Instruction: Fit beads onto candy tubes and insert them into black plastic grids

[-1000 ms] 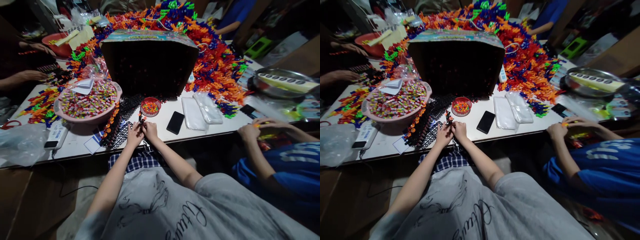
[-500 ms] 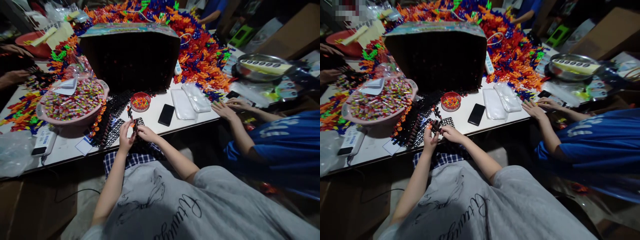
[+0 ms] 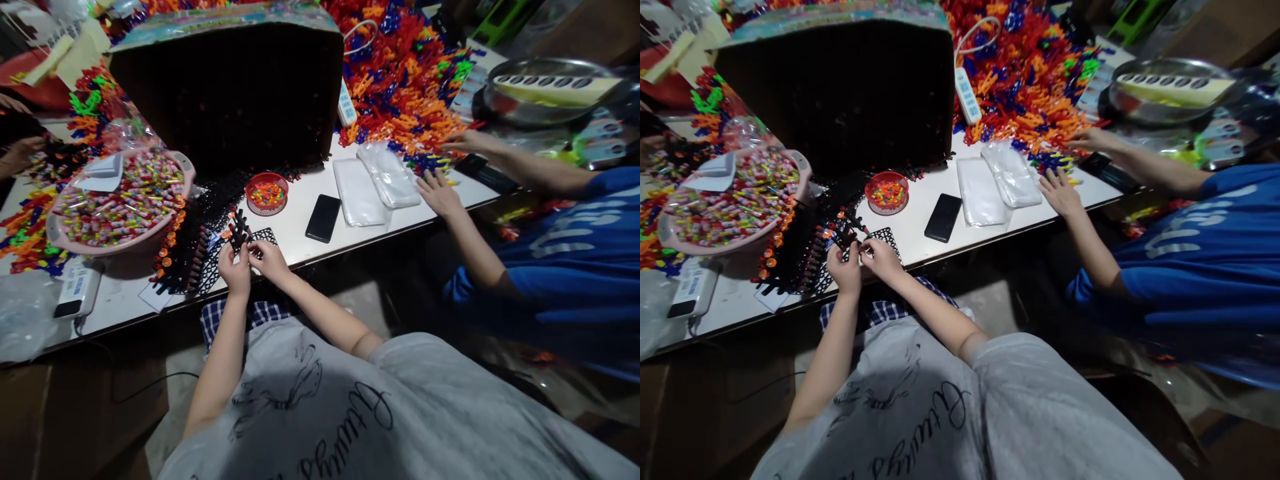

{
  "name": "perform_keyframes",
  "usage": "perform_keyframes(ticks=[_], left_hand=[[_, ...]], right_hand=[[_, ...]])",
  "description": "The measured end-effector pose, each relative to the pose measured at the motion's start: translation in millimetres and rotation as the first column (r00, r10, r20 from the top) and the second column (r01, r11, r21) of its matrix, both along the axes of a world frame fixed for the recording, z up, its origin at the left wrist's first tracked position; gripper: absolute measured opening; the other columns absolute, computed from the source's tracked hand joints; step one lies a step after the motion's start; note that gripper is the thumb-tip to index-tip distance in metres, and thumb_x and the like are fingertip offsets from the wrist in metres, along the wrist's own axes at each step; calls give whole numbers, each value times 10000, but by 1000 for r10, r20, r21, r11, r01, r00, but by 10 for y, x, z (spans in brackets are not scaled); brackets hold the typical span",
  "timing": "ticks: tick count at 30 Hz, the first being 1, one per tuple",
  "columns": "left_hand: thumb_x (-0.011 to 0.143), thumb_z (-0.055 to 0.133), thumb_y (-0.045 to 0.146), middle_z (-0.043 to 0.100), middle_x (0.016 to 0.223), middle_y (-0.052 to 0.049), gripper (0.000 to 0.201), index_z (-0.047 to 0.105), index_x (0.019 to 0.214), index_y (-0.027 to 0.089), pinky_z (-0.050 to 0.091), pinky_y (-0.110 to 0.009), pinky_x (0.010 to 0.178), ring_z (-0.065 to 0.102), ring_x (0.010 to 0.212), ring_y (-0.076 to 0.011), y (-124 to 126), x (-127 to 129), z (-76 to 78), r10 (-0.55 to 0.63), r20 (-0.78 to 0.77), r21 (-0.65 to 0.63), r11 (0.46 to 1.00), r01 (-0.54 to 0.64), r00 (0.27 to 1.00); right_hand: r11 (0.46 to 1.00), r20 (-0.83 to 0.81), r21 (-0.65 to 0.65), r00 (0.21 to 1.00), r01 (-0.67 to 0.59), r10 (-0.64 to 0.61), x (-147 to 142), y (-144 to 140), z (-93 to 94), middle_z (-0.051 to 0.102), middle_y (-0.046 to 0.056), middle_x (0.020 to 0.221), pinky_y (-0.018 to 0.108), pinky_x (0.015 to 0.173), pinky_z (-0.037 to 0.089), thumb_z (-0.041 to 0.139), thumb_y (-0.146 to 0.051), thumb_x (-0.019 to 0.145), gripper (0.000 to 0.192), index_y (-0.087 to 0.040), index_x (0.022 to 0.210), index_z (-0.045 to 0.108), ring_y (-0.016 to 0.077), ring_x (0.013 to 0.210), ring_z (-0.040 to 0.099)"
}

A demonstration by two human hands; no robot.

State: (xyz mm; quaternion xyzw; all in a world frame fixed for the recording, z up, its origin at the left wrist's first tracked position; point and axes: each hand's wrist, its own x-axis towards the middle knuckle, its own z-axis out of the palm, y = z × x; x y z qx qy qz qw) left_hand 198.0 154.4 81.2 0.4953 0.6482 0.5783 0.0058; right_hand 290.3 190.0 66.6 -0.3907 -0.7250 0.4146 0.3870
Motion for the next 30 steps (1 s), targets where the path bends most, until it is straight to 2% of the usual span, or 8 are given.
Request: perform_keyframes(ticks=[3, 6, 8, 10, 15, 21, 26, 30], left_hand=[[859, 568, 524, 662, 886, -77, 401, 680, 933, 147, 475, -389, 941, 630, 942, -212, 91, -88, -8, -9, -106, -49, 999, 3, 994], [858, 536, 567, 643, 1113, -129, 550, 608, 1203, 145, 434, -395, 1017, 596, 1090, -236, 149, -241, -12, -48, -188, -43, 998, 40, 981], [910, 428, 570, 598, 1234, -150, 611, 508, 1344, 148, 433, -378, 1030, 574, 1155, -229, 175, -338, -32, -47, -179, -47, 998, 39, 983], [941, 340, 569, 568, 1295, -157, 626, 455, 1398, 156, 442, -368, 1031, 567, 1184, -221, 205, -404, -63, -56, -136, -74, 996, 46, 989], [938, 274, 631, 476, 1428, -165, 703, 376, 1457, 167, 395, -376, 1103, 470, 1332, -243, 340, -433, -51, -196, -16, -65, 979, 194, 981], [947, 280, 617, 426, 1488, -125, 673, 356, 1473, 204, 306, -396, 1168, 375, 1405, -244, 485, -452, 96, -336, -70, -69, 941, 332, 939], [948, 238, 630, 434, 1480, -114, 684, 349, 1477, 211, 282, -398, 1176, 361, 1412, -241, 490, -409, 136, -325, -88, -121, 942, 314, 942], [949, 213, 629, 430, 1481, -117, 692, 355, 1473, 200, 302, -388, 1161, 378, 1399, -241, 490, -378, 175, -352, -108, -108, 934, 341, 930]], right_hand=[[999, 17, 15, 999, 47, -47, -24, 148, -127, 672, 49, 945, 269, 853, 480, 584, -142, 838, 131, -177, 955, 631, 166, 906, 622], [998, 50, -3, 996, 71, -70, -2, 328, -252, 672, 49, 969, 267, 856, 472, 591, -118, 817, 173, -173, 975, 631, 167, 917, 622], [997, 84, -32, 994, 71, -68, 19, 427, -299, 673, 40, 960, 266, 834, 471, 602, -106, 800, 179, -176, 963, 630, 167, 903, 625], [997, 131, -53, 990, 61, -54, 26, 489, -311, 677, 31, 940, 273, 813, 472, 610, -114, 800, 157, -186, 937, 631, 173, 885, 627], [1000, 198, -26, 980, -6, 11, -25, 522, -273, 698, 37, 947, 291, 828, 470, 630, -138, 821, 105, -201, 902, 649, 194, 916, 631], [999, 297, 46, 955, -27, 12, -74, 535, -285, 707, 63, 938, 330, 873, 445, 633, -171, 853, 103, -186, 947, 672, 221, 920, 631], [996, 335, 73, 942, -56, 28, -82, 528, -276, 699, 72, 936, 320, 856, 437, 619, -177, 865, 106, -177, 961, 665, 221, 915, 625], [995, 343, 81, 939, -58, 27, -91, 517, -265, 694, 77, 932, 322, 845, 436, 611, -173, 869, 94, -170, 949, 659, 224, 911, 619]])
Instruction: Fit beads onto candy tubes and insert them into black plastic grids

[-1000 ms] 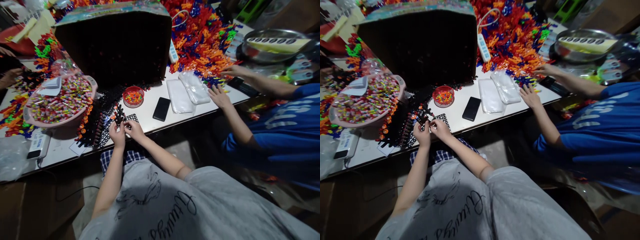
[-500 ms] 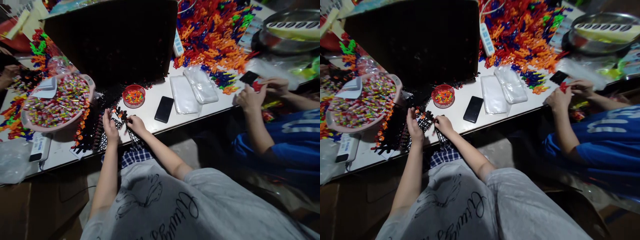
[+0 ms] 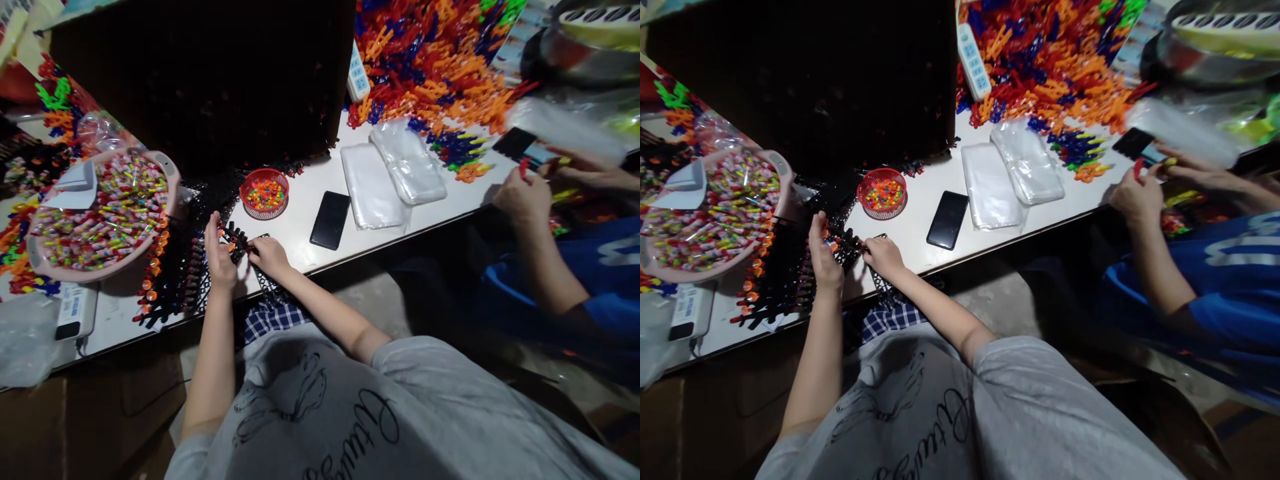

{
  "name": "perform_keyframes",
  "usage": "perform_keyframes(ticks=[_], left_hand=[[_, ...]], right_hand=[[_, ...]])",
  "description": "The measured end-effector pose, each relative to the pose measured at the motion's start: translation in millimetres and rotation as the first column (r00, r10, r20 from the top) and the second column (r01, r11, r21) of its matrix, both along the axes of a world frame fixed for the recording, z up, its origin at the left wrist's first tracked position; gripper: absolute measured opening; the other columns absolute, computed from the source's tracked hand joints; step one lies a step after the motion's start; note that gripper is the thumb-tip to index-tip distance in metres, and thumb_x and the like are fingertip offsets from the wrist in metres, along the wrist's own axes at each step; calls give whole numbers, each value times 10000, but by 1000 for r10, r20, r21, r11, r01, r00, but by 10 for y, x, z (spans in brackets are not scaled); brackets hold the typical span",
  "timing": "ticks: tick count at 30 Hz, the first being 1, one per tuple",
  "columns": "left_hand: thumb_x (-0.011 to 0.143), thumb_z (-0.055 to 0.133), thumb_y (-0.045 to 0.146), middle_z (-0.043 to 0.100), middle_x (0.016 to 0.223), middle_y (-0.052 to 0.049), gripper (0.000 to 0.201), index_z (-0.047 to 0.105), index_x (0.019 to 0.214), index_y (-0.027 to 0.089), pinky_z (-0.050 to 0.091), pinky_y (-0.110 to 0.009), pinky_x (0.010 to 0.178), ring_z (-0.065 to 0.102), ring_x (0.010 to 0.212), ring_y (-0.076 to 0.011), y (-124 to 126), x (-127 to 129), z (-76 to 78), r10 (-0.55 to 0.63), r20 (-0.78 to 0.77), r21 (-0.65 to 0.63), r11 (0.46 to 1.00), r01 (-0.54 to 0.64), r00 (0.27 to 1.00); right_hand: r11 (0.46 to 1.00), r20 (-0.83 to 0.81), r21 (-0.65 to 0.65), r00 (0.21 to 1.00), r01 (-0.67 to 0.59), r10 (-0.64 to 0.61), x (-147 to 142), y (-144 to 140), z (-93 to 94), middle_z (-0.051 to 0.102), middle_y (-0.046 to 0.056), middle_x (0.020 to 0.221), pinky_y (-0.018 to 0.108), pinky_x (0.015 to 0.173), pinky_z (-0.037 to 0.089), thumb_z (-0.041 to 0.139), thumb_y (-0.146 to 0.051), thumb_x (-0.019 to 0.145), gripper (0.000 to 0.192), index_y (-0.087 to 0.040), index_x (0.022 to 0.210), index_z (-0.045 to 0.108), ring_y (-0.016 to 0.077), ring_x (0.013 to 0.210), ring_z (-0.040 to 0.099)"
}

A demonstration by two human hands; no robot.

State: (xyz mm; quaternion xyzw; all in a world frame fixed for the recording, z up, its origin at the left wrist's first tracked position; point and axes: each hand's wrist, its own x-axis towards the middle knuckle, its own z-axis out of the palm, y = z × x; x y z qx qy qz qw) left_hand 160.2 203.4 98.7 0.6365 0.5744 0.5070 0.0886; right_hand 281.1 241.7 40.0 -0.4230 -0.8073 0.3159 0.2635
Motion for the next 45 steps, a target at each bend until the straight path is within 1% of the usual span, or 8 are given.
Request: perform_keyframes(ticks=[6, 10, 17, 21, 27, 35, 41, 45], left_hand=[[947, 216, 627, 421, 1492, -119, 703, 362, 1473, 184, 295, -385, 1159, 380, 1391, -248, 4, 13, 72, 3, -87, -24, 1000, -5, 996], [972, 215, 558, 412, 1502, -102, 638, 360, 1478, 198, 285, -376, 1165, 373, 1395, -233, -9, 41, 88, 2, -79, -11, 1000, -2, 997], [985, 206, 514, 422, 1497, -88, 604, 367, 1478, 206, 292, -372, 1166, 377, 1393, -220, -38, 78, 100, 37, -61, -24, 999, -38, 997], [997, 222, 485, 451, 1478, -79, 566, 395, 1466, 219, 307, -362, 1155, 408, 1371, -209, -36, 98, 113, 68, -35, -15, 998, -68, 997], [1004, 266, 454, 471, 1467, -44, 507, 410, 1461, 289, 324, -350, 1142, 431, 1354, -197, 13, 112, 156, 61, -78, 14, 998, -60, 995], [997, 270, 454, 467, 1455, -111, 543, 419, 1459, 211, 315, -412, 1150, 429, 1351, -237, 28, 78, 114, 109, -114, -15, 994, -112, 987], [999, 269, 435, 466, 1463, -113, 538, 420, 1459, 200, 313, -417, 1152, 419, 1361, -239, 28, 58, 98, 85, -108, -13, 996, -87, 990], [992, 295, 430, 477, 1455, -111, 524, 450, 1438, 202, 323, -414, 1147, 436, 1350, -241, 32, 39, 90, 59, -58, -33, 998, -61, 997]], right_hand=[[999, 52, 33, 998, -25, 23, -4, -11, -48, 677, 79, 907, 322, 814, 426, 583, -165, 871, 103, -158, 957, 639, 224, 905, 600], [998, 39, 51, 999, -30, 28, 11, -13, -62, 660, 78, 894, 326, 805, 417, 588, -163, 855, 90, -153, 936, 628, 226, 911, 582], [999, 59, -3, 997, -43, 43, 32, -14, 70, 665, 84, 893, 329, 785, 405, 576, -173, 876, 104, -144, 947, 646, 228, 911, 571], [998, 66, -15, 996, -53, 54, 18, 2, 97, 677, 82, 898, 321, 781, 403, 571, -177, 890, 109, -145, 945, 660, 218, 910, 579], [998, 41, 8, 997, -67, 66, -15, 25, 19, 688, 66, 899, 315, 793, 401, 583, -178, 893, 95, -154, 940, 662, 209, 907, 580], [996, -19, 49, 997, -71, 72, -32, 59, -125, 672, 60, 908, 311, 787, 394, 600, -214, 908, 91, -158, 961, 648, 201, 906, 552], [996, -9, 56, 997, -76, 77, -75, 69, -196, 670, 66, 876, 314, 784, 400, 625, -192, 887, 62, -149, 928, 644, 209, 898, 549], [995, 0, 74, 997, -72, 73, -90, 69, -214, 677, 63, 876, 312, 783, 403, 623, -193, 887, 58, -157, 923, 649, 209, 897, 555]])
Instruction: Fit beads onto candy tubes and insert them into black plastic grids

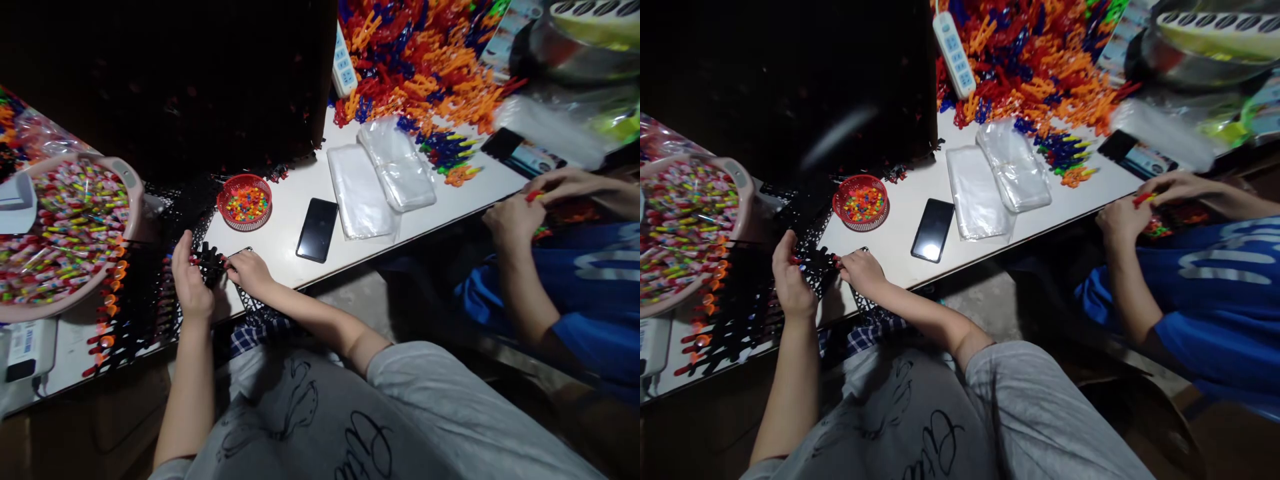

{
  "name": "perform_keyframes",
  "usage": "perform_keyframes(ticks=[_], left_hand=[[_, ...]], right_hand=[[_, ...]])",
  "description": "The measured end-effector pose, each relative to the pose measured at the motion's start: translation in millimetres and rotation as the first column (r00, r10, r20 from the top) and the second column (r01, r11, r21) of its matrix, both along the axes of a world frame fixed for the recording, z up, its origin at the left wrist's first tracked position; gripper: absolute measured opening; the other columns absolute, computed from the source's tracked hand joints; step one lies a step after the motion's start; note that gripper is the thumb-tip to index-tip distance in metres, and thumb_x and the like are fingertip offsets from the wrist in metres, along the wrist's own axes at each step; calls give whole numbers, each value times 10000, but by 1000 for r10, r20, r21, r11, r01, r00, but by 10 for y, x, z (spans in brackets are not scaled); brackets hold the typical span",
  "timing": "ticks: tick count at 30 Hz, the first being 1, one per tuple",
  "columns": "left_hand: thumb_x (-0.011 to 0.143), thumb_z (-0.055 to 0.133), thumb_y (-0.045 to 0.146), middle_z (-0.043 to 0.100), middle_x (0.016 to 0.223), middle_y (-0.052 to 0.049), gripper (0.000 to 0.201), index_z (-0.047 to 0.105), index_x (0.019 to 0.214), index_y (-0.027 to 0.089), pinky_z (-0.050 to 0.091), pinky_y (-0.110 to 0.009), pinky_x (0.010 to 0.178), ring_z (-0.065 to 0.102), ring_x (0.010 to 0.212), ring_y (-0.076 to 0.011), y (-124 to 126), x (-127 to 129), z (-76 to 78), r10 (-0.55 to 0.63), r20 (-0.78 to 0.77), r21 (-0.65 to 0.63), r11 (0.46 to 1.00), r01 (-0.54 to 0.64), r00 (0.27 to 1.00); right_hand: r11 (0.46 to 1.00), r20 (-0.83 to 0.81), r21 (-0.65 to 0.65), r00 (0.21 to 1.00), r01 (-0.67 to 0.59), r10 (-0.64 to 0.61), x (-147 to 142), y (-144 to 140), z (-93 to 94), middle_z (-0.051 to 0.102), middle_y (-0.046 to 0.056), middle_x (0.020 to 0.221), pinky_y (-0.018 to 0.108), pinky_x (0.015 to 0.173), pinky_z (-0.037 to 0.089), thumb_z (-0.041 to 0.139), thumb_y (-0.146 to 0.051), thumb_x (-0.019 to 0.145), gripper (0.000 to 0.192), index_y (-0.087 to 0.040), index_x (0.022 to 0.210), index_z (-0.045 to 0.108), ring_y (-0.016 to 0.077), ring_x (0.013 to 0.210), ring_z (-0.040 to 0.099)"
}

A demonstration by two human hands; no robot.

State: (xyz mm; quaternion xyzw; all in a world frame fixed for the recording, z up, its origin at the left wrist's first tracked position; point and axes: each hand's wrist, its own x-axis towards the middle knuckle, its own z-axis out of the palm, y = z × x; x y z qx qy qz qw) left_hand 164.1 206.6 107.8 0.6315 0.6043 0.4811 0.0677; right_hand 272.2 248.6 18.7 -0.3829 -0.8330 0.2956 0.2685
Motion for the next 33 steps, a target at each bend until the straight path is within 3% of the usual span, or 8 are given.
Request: perform_keyframes(ticks=[4, 8, 11, 15, 19, 23, 28, 33], left_hand=[[973, 340, 450, 483, 1454, -112, 531, 461, 1425, 197, 324, -411, 1154, 435, 1356, -246, 26, -9, -28, -36, 89, 21, 999, 34, 995], [972, 282, 477, 419, 1504, -115, 581, 329, 1486, 209, 301, -389, 1176, 367, 1412, -228, 34, -13, -148, -7, 188, 57, 998, -4, 982], [981, 178, 434, 317, 1560, -114, 583, 166, 1528, 235, 301, -400, 1177, 316, 1442, -212, -87, 45, -392, 151, 218, 49, 985, -165, 964], [976, 212, 346, 248, 1582, -157, 629, -28, 1546, 231, 362, -428, 1139, 325, 1438, -220, -531, 329, -820, 316, 99, -236, 929, -287, 944], [950, 340, 343, 325, 1542, -202, 656, 134, 1540, 143, 300, -508, 1167, 290, 1449, -297, -1035, 662, -1030, 232, -138, -438, 857, -269, 963], [936, 345, 283, 447, 1479, -176, 559, 359, 1474, 133, 218, -577, 1183, 337, 1422, -330, -1215, 700, -914, 130, -327, -487, 825, -285, 936], [794, 356, 82, 514, 1438, -121, 630, 480, 1408, 140, 309, -530, 1165, 376, 1407, -298, -970, 296, -761, -32, -311, -495, 859, -133, 950], [669, 357, 3, 545, 1411, -104, 724, 528, 1365, 101, 344, -430, 1167, 419, 1384, -247, -534, -84, -873, -232, -313, -518, 855, 39, 921]], right_hand=[[1000, -22, 2, 1000, 10, -10, 0, -2, -4, 679, 71, 879, 307, 809, 408, 606, -181, 895, 66, -146, 917, 657, 203, 890, 561], [1000, -37, -14, 999, 11, -12, -2, -5, -22, 680, 80, 886, 302, 828, 411, 586, -185, 910, 90, -139, 925, 663, 198, 891, 563], [1000, -13, -15, 1000, 12, -12, 2, -11, -31, 688, 79, 915, 291, 835, 417, 596, -187, 906, 110, -131, 962, 673, 200, 925, 563], [999, 31, -31, 999, 24, -23, 17, -23, -10, 684, 82, 925, 288, 856, 425, 601, -199, 908, 136, -127, 992, 679, 199, 953, 561], [997, 48, -52, 998, 54, -52, 23, -49, 11, 686, 74, 951, 281, 856, 435, 604, -210, 908, 141, -150, 1008, 684, 187, 955, 571], [990, 96, -68, 988, 125, -118, 66, -81, 49, 689, 66, 970, 271, 845, 438, 602, -218, 903, 139, -165, 1004, 682, 182, 973, 578], [939, 218, -73, 924, 336, -314, 237, -55, 238, 687, 73, 934, 277, 742, 445, 587, -281, 922, 164, -183, 1001, 692, 198, 916, 599], [877, 263, 33, 842, 479, -470, 379, 9, 329, 685, 90, 870, 314, 766, 428, 619, -336, 907, 186, -182, 912, 723, 230, 912, 591]])
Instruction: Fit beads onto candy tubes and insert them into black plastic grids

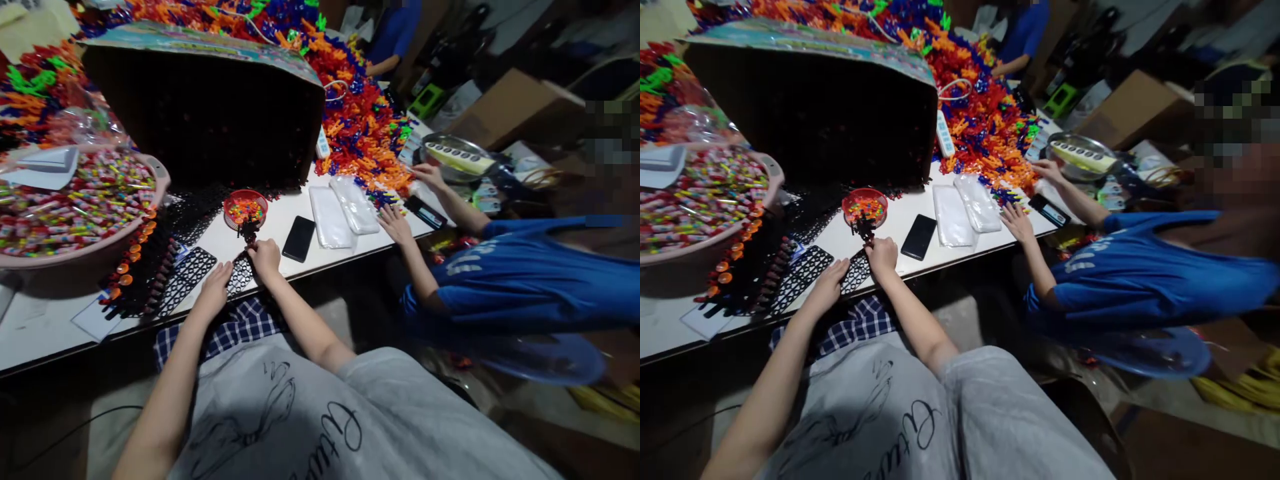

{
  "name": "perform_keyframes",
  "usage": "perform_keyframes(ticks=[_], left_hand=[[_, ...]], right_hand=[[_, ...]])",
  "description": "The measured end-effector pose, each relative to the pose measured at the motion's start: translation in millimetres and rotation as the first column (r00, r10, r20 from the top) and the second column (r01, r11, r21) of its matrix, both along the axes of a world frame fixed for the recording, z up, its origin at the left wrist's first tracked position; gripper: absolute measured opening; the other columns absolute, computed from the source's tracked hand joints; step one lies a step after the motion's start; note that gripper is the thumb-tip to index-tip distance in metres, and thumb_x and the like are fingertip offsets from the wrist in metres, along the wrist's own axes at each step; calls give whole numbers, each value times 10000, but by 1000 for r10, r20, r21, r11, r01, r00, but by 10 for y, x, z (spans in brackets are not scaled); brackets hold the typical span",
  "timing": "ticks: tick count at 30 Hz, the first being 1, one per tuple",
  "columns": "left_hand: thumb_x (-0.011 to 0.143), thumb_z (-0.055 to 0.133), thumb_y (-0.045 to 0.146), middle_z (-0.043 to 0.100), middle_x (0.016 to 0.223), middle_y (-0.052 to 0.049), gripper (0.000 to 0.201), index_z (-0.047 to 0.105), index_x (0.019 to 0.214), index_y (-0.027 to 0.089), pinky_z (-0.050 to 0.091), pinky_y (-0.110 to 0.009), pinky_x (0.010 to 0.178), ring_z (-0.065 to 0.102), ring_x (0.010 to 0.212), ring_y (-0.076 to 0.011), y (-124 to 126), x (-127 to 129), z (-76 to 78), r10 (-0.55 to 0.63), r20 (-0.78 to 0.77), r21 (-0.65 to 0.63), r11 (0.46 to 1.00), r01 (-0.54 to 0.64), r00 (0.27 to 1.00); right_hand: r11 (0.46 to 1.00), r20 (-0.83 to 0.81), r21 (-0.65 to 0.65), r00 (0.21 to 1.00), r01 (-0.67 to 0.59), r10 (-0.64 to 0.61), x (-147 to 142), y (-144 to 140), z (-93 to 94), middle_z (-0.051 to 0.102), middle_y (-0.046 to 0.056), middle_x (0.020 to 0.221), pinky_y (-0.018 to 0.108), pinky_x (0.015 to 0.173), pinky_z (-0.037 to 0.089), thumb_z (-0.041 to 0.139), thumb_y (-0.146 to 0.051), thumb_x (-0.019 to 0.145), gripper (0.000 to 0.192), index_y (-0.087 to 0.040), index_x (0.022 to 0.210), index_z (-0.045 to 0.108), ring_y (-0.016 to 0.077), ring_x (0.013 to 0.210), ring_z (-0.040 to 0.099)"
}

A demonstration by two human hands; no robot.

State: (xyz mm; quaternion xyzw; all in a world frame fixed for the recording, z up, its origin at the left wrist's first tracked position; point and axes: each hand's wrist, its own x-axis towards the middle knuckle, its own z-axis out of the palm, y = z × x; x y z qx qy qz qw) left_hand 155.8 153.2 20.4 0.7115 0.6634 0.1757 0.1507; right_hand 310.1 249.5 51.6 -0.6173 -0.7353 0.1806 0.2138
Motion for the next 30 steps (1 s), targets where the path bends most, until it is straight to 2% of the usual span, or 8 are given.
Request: perform_keyframes(ticks=[6, 10, 15, 20, 24, 27, 30], left_hand=[[709, 344, 30, 527, 1428, -83, 697, 517, 1377, 129, 331, -429, 1172, 451, 1362, -213, 209, -171, -132, -145, -32, 38, 989, 146, 989], [718, 340, 45, 503, 1442, -123, 682, 500, 1381, 66, 331, -417, 1168, 436, 1372, -227, 215, -181, -175, -166, -61, 39, 985, 169, 984], [721, 342, 37, 485, 1450, -155, 681, 477, 1389, 28, 318, -422, 1170, 425, 1379, -242, 186, -139, -165, -147, -77, 37, 988, 150, 986], [733, 351, 31, 500, 1448, -111, 671, 493, 1386, 87, 330, -407, 1165, 433, 1374, -216, 180, -122, -177, -115, -61, 59, 991, 118, 992], [740, 357, 27, 512, 1438, -113, 666, 493, 1388, 101, 345, -433, 1158, 434, 1373, -223, 155, -107, -192, -101, -30, 88, 991, 103, 994], [738, 351, 28, 530, 1421, -121, 676, 482, 1398, 101, 359, -436, 1152, 446, 1364, -229, 30, -69, -225, -70, 1, 111, 991, 70, 998], [751, 386, 65, 545, 1405, -124, 675, 455, 1420, 121, 374, -448, 1143, 467, 1343, -250, -210, 22, -311, -6, 31, 130, 991, 2, 999]], right_hand=[[998, 17, 31, 999, 50, -51, -7, 14, -91, 688, 108, 897, 352, 830, 388, 583, -320, 925, 198, -162, 909, 701, 250, 968, 556], [995, 14, 53, 996, 86, -86, -45, 20, -200, 698, 98, 911, 352, 834, 363, 586, -331, 922, 202, -158, 902, 690, 250, 970, 552], [992, 27, 69, 994, 102, -104, -64, 20, -277, 699, 93, 904, 350, 832, 349, 584, -333, 918, 204, -157, 911, 688, 248, 967, 552], [993, 28, 78, 996, 84, -86, -67, 18, -280, 700, 99, 939, 349, 838, 339, 575, -333, 922, 216, -152, 940, 691, 249, 974, 551], [995, 40, 69, 997, 68, -71, -30, -4, -261, 695, 109, 932, 343, 837, 333, 561, -331, 931, 230, -143, 947, 693, 244, 972, 547], [996, 50, 76, 998, 35, -39, -4, -53, -230, 695, 103, 922, 332, 827, 334, 579, -324, 920, 214, -146, 916, 697, 238, 958, 548], [993, 34, 99, 998, -61, 57, -53, -116, -216, 696, 87, 886, 315, 820, 343, 601, -298, 908, 179, -152, 895, 704, 223, 933, 556]])
